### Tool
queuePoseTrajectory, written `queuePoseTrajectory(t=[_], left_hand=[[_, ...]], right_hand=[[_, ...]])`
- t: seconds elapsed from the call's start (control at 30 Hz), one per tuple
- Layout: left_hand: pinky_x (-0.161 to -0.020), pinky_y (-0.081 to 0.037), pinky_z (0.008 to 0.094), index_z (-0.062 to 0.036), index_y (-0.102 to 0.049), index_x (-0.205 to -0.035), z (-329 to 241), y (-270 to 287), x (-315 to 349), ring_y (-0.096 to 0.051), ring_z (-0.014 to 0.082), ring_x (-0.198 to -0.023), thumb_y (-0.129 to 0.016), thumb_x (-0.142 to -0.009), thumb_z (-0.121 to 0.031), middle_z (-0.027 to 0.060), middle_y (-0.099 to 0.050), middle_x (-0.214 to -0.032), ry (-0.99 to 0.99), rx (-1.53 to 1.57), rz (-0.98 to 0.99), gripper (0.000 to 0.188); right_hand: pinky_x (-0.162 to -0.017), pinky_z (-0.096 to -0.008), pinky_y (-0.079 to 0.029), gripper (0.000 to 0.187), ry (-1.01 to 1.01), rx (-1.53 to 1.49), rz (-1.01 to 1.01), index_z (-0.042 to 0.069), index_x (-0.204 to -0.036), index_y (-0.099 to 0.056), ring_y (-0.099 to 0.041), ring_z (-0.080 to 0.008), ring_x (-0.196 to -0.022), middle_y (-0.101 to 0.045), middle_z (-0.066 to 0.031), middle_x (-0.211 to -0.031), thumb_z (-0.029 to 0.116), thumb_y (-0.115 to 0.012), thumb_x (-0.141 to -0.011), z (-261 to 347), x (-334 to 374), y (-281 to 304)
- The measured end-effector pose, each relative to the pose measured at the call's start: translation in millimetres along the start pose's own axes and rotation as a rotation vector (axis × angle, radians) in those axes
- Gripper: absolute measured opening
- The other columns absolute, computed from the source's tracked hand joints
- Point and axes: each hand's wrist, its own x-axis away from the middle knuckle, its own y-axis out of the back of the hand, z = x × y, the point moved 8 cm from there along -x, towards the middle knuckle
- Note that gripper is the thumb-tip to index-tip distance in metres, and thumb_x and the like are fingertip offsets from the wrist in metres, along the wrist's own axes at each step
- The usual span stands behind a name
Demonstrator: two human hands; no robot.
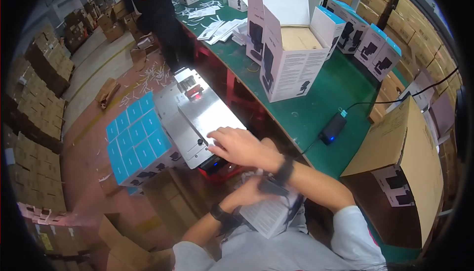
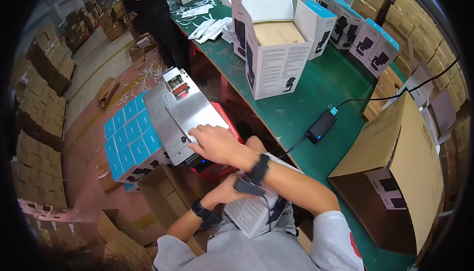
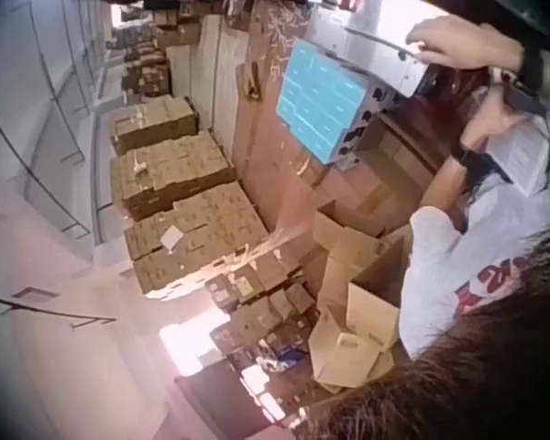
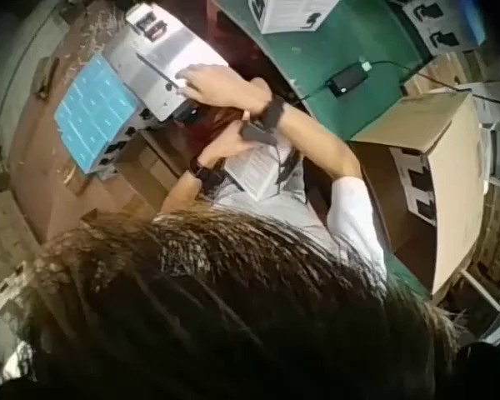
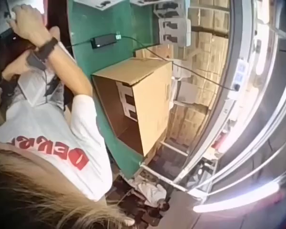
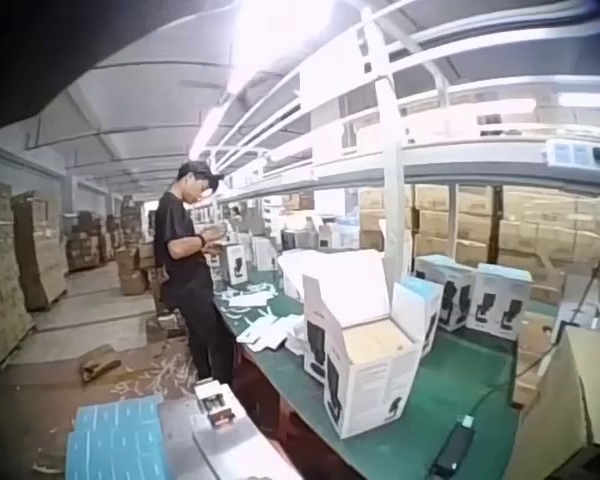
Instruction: The person peels a sticker from a dispenser, applies it to a microphone box, and presses it down by hand. They repeat this process for several boxes, turning each over to inspect it before setting it aside on the table.
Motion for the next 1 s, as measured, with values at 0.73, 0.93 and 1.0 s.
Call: queuePoseTrajectory(t=[0.73, 0.93, 1.0], left_hand=[[-0.1, -0.052, 0.0434, -0.0069, -0.072, -0.118, -101, 388, 21, -0.064, 0.0369, -0.12, -0.083, -0.084, -0.02, 0.0149, -0.071, -0.122, -0.047, -1.25, -1.007, 0.039], [-0.095, -0.053, 0.0431, -0.0089, -0.073, -0.112, -103, 397, 30, -0.064, 0.0361, -0.12, -0.081, -0.084, -0.017, 0.0139, -0.071, -0.123, 0.113, -1.051, -1.164, 0.03], [-0.096, -0.053, 0.0428, -0.0088, -0.073, -0.109, -114, 388, 25, -0.065, 0.036, -0.119, -0.081, -0.085, -0.017, 0.0134, -0.07, -0.126, 0.153, -1.031, -1.168, 0.027]], right_hand=[[-0.085, -0.0417, -0.051, 0.019, 0.114, 0.193, -0.764, 0.005, -0.099, -0.066, -0.067, -0.0285, -0.091, -0.067, -0.0102, -0.09, 0.023, -0.066, -0.096, -30, -95, 25], [-0.083, -0.0388, -0.047, 0.017, 0.339, 0.336, -0.919, 0.005, -0.105, -0.07, -0.065, -0.027, -0.094, -0.067, -0.0103, -0.094, 0.019, -0.067, -0.096, -10, -89, 35], [-0.088, -0.0397, -0.046, 0.02, 0.271, 0.302, -0.847, 0.005, -0.108, -0.068, -0.062, -0.0258, -0.099, -0.065, -0.0101, -0.1, 0.02, -0.067, -0.095, -21, -99, 34]])
